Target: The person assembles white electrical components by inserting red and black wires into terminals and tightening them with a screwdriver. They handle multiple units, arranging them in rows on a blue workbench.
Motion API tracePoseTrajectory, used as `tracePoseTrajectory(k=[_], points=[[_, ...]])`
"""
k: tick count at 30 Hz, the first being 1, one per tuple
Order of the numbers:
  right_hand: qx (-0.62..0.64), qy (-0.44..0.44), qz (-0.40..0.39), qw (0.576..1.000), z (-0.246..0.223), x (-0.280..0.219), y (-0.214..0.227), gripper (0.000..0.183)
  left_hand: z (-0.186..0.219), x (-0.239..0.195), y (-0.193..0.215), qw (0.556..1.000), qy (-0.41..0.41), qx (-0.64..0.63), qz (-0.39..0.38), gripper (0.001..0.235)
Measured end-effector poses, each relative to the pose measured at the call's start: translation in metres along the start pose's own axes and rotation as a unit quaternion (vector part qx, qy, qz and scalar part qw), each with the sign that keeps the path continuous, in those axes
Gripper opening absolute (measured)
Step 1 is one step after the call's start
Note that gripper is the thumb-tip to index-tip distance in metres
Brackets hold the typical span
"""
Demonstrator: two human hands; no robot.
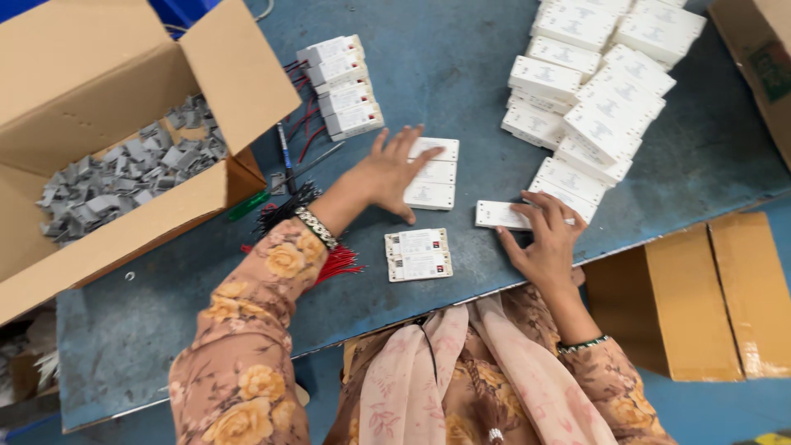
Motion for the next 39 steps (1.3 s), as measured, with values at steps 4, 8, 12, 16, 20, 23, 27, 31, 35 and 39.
tracePoseTrajectory(k=[4, 8, 12, 16, 20, 23, 27, 31, 35, 39], points=[[0.005, 0.0, -0.004, 1.0, 0.001, 0.003, 0.001, 0.04, 0.008, 0.01, 0.002, 0.999, -0.018, 0.035, 0.017, 0.139], [0.005, 0.001, -0.002, 1.0, 0.0, 0.001, -0.001, 0.041, -0.014, 0.023, 0.004, 0.992, -0.057, -0.112, 0.032, 0.117], [0.004, -0.007, 0.004, 1.0, 0.002, 0.002, 0.002, 0.041, -0.024, 0.012, -0.016, 0.657, -0.241, -0.714, 0.015, 0.109], [0.003, -0.005, 0.005, 1.0, 0.004, 0.001, -0.002, 0.04, -0.011, -0.006, -0.046, 0.344, -0.362, -0.866, -0.021, 0.093], [0.004, -0.001, 0.006, 1.0, 0.011, -0.002, -0.007, 0.04, -0.007, -0.027, -0.044, 0.279, -0.419, -0.864, -0.003, 0.088], [0.006, -0.005, 0.011, 1.0, 0.014, 0.0, -0.008, 0.041, -0.003, -0.041, -0.029, 0.279, -0.41, -0.868, 0.019, 0.091], [0.042, -0.004, 0.018, 0.999, 0.002, 0.001, 0.005, 0.039, 0.009, -0.051, -0.017, 0.3, -0.396, -0.868, 0.008, 0.096], [0.22, 0.015, -0.019, 0.975, -0.034, 0.026, 0.015, 0.044, 0.008, -0.049, -0.026, 0.302, -0.374, -0.877, -0.016, 0.096], [0.181, 0.163, -0.101, 0.965, -0.103, 0.074, 0.023, 0.096, 0.01, -0.032, -0.059, 0.298, -0.32, -0.896, -0.077, 0.092], [-0.113, 0.331, -0.23, 0.908, -0.163, 0.099, -0.001, 0.129, 0.009, -0.021, -0.079, 0.336, -0.293, -0.881, -0.16, 0.088]])
Point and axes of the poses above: each hand's wrist, its own x-axis towards the middle knuckle, its own y-axis out of the back of the hand, z = x × y, the point moved 10 cm from there along x, towards the middle knuckle, and after that the axes turned 11 degrees about -z, right-handed, at the moved point
